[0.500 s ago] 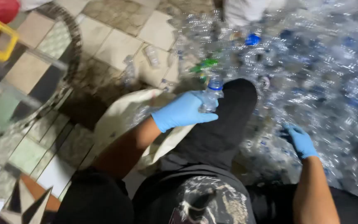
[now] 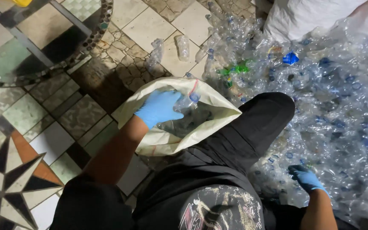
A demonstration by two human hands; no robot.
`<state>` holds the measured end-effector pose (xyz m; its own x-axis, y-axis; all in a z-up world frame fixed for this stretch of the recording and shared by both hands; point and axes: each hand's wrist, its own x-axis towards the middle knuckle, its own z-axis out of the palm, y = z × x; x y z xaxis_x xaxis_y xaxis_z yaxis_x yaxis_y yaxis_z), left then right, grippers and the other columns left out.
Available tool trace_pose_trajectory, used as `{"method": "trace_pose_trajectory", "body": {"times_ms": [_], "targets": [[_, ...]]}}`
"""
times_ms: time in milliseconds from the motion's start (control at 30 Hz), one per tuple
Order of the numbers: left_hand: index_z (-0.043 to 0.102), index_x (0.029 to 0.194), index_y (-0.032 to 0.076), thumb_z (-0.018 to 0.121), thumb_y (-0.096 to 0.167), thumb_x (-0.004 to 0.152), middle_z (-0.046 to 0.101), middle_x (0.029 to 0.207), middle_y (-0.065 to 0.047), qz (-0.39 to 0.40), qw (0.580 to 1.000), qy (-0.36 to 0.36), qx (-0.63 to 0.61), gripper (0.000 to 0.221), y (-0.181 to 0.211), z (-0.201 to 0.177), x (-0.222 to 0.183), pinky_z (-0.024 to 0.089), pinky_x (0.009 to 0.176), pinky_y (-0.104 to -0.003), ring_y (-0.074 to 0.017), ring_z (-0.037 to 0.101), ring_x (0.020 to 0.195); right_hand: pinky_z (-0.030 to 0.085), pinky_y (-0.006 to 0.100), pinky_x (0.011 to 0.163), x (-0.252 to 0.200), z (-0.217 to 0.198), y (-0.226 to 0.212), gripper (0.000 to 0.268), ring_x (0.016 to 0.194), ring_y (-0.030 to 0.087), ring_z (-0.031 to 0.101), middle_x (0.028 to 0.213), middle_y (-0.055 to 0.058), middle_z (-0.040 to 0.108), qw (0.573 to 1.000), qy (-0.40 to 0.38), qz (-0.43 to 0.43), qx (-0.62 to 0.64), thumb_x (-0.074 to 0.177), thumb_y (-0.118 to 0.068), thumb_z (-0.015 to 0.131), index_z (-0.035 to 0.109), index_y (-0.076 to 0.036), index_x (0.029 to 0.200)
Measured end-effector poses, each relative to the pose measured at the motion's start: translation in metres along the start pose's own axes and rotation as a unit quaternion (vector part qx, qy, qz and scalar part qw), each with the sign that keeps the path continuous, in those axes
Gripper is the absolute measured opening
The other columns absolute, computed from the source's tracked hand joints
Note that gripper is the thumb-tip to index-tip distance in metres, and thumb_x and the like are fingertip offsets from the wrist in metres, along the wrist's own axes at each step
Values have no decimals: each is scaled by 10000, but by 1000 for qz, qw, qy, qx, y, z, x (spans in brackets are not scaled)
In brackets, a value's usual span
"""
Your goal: The person sits on the floor and sorts through a large pile of empty plastic bottles. They pick up individual bottles, crush them by hand, and place them into a white sack. The person repeats this process continuously, handling clear and blue-capped bottles.
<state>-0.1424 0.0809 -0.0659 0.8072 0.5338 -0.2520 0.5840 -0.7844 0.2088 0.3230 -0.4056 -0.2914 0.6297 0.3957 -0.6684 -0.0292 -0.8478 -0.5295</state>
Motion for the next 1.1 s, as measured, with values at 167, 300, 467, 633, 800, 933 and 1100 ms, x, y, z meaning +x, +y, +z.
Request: {"method": "trace_pose_trajectory", "body": {"times_ms": [167,300,467,633,800,933,1100], "targets": [[478,1419,191,750,662,710,587,1343,-136,-36,999,-24,22,893,-11,45,14,475,963,-511,-384,599,1191,529,421,879,-28,-1,-28,374,983,349,705,1238,191,756,998,12,11,-56,970,-103,653,726,-4,1323],[483,1452,266,767,690,634,537,1415,-99,-25,997,-10,67,964,0,57,22,411,1003,-552,-351,545,1255,517,383,843,-12,1,-5,373,958,308,690,1199,180,775,1000,3,0,-19,978,-102,637,720,-6,1329],[530,1428,253,746,596,740,573,1354,-136,28,998,-9,54,799,22,41,17,440,966,-559,-404,541,1217,479,380,1004,-19,7,-9,425,1113,277,668,1257,145,744,996,23,26,-78,948,-266,689,729,-61,1318],[749,1084,306,645,476,937,776,1033,20,125,987,98,-28,248,62,7,16,541,866,-478,-291,726,996,301,573,1235,-32,21,2,585,1318,505,566,1365,310,671,980,34,-67,-182,995,-431,549,695,27,1329],[715,917,261,754,279,858,717,754,-2,316,907,242,-136,73,137,-31,43,548,681,-363,-237,721,736,448,536,1119,-77,21,-55,509,1275,448,615,1282,223,732,984,36,-7,-175,948,-433,564,719,-103,1303],[711,945,256,758,283,876,699,761,50,414,870,217,-159,88,225,-26,101,542,658,-358,-196,711,727,465,523,1105,-66,16,-55,557,1277,406,619,1274,170,737,987,35,2,-155,907,-541,591,700,-183,1320],[682,874,218,722,244,906,696,731,14,498,835,145,-183,57,331,12,168,529,724,-376,-245,725,771,492,531,1070,-43,29,-45,556,1249,373,642,1252,112,745,987,62,-15,-150,912,-550,586,672,-203,1338]]}}
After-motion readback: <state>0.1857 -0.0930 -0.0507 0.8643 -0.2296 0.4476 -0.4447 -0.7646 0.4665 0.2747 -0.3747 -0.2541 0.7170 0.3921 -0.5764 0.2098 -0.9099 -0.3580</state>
